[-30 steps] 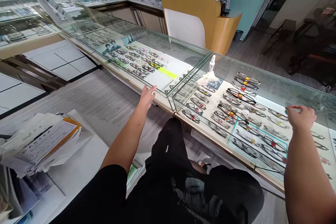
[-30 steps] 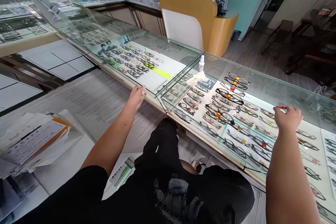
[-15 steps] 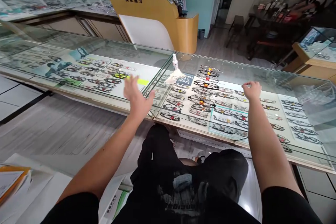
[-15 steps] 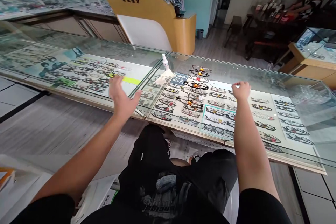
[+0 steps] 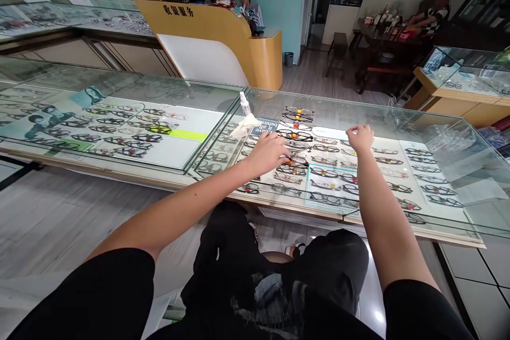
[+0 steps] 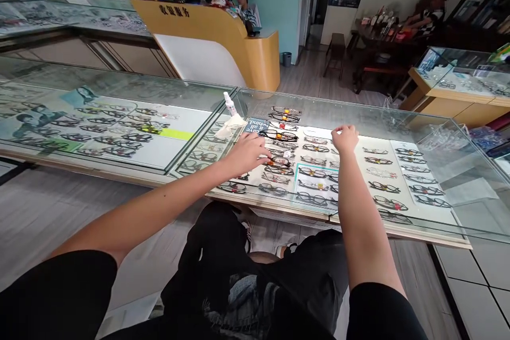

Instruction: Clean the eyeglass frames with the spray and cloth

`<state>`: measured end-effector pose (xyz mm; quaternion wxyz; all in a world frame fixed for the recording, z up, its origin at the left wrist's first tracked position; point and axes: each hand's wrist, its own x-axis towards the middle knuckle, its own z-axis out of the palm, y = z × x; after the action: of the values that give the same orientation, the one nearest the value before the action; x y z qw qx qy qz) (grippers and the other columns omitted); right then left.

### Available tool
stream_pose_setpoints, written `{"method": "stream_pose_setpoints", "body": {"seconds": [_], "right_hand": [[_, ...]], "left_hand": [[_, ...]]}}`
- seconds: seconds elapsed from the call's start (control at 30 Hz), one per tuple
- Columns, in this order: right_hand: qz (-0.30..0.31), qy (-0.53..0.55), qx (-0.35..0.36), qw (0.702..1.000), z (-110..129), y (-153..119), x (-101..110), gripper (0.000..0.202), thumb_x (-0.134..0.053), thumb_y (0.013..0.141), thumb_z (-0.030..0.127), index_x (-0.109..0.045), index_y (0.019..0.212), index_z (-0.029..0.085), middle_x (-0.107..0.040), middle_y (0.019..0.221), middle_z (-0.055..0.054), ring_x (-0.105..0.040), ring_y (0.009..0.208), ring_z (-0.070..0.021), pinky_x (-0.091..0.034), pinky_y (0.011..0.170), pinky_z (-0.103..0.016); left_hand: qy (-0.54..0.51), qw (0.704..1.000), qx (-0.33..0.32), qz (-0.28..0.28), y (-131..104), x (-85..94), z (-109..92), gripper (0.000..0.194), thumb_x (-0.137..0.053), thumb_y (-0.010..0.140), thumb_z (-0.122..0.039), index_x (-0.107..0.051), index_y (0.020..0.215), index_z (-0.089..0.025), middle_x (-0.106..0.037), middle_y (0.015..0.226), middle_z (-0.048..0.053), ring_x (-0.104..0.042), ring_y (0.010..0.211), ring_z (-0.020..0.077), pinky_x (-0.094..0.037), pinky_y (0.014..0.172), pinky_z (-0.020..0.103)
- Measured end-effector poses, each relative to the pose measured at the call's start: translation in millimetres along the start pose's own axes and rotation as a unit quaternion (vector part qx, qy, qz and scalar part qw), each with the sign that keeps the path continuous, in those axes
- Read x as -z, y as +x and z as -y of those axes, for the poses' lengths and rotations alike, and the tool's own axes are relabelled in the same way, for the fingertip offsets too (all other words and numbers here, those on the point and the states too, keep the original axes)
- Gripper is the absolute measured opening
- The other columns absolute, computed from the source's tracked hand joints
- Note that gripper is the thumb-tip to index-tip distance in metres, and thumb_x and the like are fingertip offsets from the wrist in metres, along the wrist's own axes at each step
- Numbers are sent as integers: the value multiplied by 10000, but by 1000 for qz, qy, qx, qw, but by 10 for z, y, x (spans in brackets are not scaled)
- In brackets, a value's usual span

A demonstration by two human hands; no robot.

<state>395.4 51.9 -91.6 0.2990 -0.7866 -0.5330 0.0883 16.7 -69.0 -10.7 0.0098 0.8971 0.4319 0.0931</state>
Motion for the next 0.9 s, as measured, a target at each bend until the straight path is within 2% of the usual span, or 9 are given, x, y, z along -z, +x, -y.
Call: {"method": "stream_pose_setpoints", "body": {"seconds": [0.27, 0.9], "right_hand": [[5, 2, -6, 1000, 40, -18, 6, 152, -592, 874, 325, -694, 932, 229, -575, 1310, -147, -466, 1259, -368, -426, 1132, -578], [6, 10, -9, 1000, 72, -32, 0, 147, -590, 887, 334, -688, 931, 234, -569, 1294, -138, -489, 1234, -360, -428, 1136, -571]], "left_hand": [[24, 1000, 11, -3, 130, -27, 42, 194, -701, 995, -306, -891, 1004, -271, -715, 986, 108, -580, 1064, 318, -393, 928, 482], [45, 999, 29, 3, 689, -106, 347, 208, -686, 981, -297, -889, 1005, -261, -762, 1034, 119, -602, 1110, 327, -378, 939, 465]]}}
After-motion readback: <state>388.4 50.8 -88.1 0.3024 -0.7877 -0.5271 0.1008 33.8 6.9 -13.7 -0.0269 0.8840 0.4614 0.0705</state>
